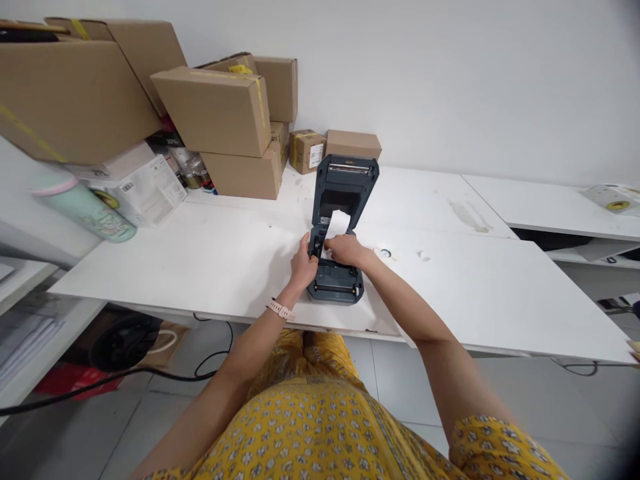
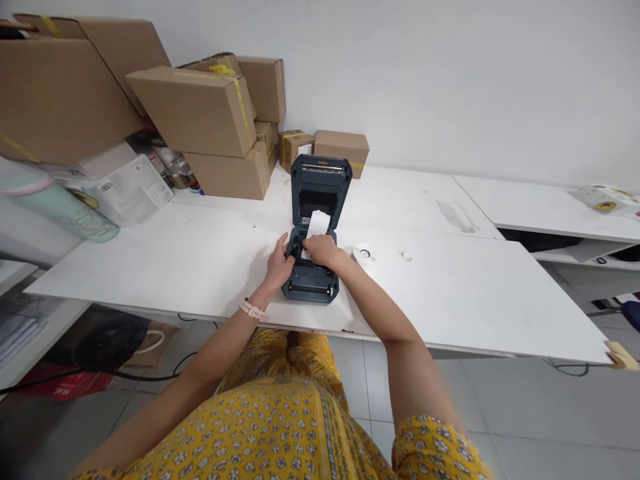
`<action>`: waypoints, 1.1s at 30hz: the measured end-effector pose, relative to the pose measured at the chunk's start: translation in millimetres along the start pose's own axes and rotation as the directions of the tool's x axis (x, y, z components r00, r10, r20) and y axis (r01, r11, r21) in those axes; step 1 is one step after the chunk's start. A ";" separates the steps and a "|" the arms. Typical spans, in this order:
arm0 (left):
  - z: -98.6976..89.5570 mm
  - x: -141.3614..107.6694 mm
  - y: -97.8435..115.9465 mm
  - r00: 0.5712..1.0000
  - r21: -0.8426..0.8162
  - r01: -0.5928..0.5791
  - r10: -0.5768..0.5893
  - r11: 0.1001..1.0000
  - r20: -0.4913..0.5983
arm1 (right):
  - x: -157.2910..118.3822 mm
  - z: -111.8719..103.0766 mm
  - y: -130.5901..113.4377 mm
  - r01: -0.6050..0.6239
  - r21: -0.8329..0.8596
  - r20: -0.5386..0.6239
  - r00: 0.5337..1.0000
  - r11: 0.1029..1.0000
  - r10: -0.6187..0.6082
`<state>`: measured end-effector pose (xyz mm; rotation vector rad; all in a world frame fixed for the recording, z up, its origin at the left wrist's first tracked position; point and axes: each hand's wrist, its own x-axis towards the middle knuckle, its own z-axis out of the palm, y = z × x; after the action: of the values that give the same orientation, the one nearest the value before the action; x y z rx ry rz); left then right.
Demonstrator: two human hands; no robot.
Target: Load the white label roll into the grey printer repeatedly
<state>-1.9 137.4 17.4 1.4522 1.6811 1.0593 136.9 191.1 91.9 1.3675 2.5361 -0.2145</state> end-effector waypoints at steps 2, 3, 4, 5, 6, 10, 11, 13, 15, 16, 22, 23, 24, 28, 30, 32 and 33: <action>-0.7 -0.4 1.2 1.000 0.010 0.008 -0.009 1.000 0.004 | 11.1 6.5 -9.4 -0.011 -0.027 0.007 1.000 1.000 0.011; -1.0 -0.6 1.7 1.000 0.014 0.013 -0.013 1.000 0.003 | 15.1 8.0 -13.0 -0.012 -0.034 0.012 1.000 0.999 0.013; -1.2 -0.6 2.1 1.000 0.015 0.016 -0.016 1.000 0.000 | 17.7 7.9 -15.2 -0.010 -0.034 0.016 1.000 0.999 0.011; -1.2 -0.6 2.2 1.000 0.012 0.017 -0.017 1.000 -0.003 | 18.5 6.1 -15.6 -0.001 -0.028 0.021 1.000 1.000 0.002; -1.1 -0.5 1.9 1.000 0.007 0.017 -0.017 1.000 -0.005 | 17.0 2.6 -13.5 0.017 -0.018 0.031 0.999 1.000 -0.017; 0.5 0.5 -2.5 1.000 -0.009 0.004 -0.004 1.000 -0.013 | -20.0 -21.9 27.4 0.237 0.204 0.025 0.969 0.950 -0.247; 0.9 0.8 -4.0 1.000 -0.011 0.002 -0.002 1.000 -0.012 | -36.6 -27.8 45.3 0.350 0.376 -0.072 0.934 0.858 -0.350; 1.8 1.2 -6.4 1.000 -0.013 -0.009 0.009 1.000 -0.009 | -73.0 -35.7 84.4 0.587 0.635 -0.368 0.802 0.502 -0.471; 2.4 1.3 -7.3 0.999 -0.018 -0.032 0.031 0.999 -0.015 | -105.3 -38.1 118.8 0.755 0.626 -0.652 0.643 0.194 -0.401; 2.7 1.3 -7.2 0.999 -0.022 -0.042 0.042 0.999 -0.022 | -117.0 -37.8 131.2 0.784 0.607 -0.711 0.608 0.128 -0.354; 3.3 1.7 -4.5 0.999 -0.028 -0.019 0.018 0.999 -0.035 | -105.6 -26.4 137.1 0.356 0.744 -0.271 0.934 0.565 -0.232; 3.4 2.0 -4.7 0.999 -0.033 -0.015 0.014 0.999 -0.035 | -95.3 -23.1 134.3 0.293 0.714 -0.202 0.956 0.636 -0.214; 3.6 2.2 -5.1 0.999 -0.039 -0.014 0.013 0.999 -0.037 | -85.0 -19.7 132.6 0.246 0.681 -0.148 0.969 0.690 -0.198; 4.6 3.6 -8.6 0.999 -0.060 -0.024 0.021 0.998 -0.040 | -51.1 -11.2 136.0 0.178 0.594 -0.065 0.983 0.785 -0.174; 5.2 4.2 -10.4 0.999 -0.075 -0.027 0.024 0.997 -0.038 | -39.1 -12.2 139.9 0.160 0.530 -0.055 0.986 0.832 -0.155; 5.6 4.5 -11.6 0.999 -0.086 -0.027 0.024 0.996 -0.039 | -28.2 -15.4 142.5 0.111 0.440 -0.031 0.994 0.891 -0.109; 5.7 4.5 -11.8 0.999 -0.089 -0.027 0.024 0.996 -0.037 | -22.8 -17.1 143.3 0.082 0.393 -0.012 0.996 0.916 -0.084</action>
<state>-2.9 142.1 4.4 1.4083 1.6233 1.1659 266.3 255.7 113.4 1.3823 2.6451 -0.7820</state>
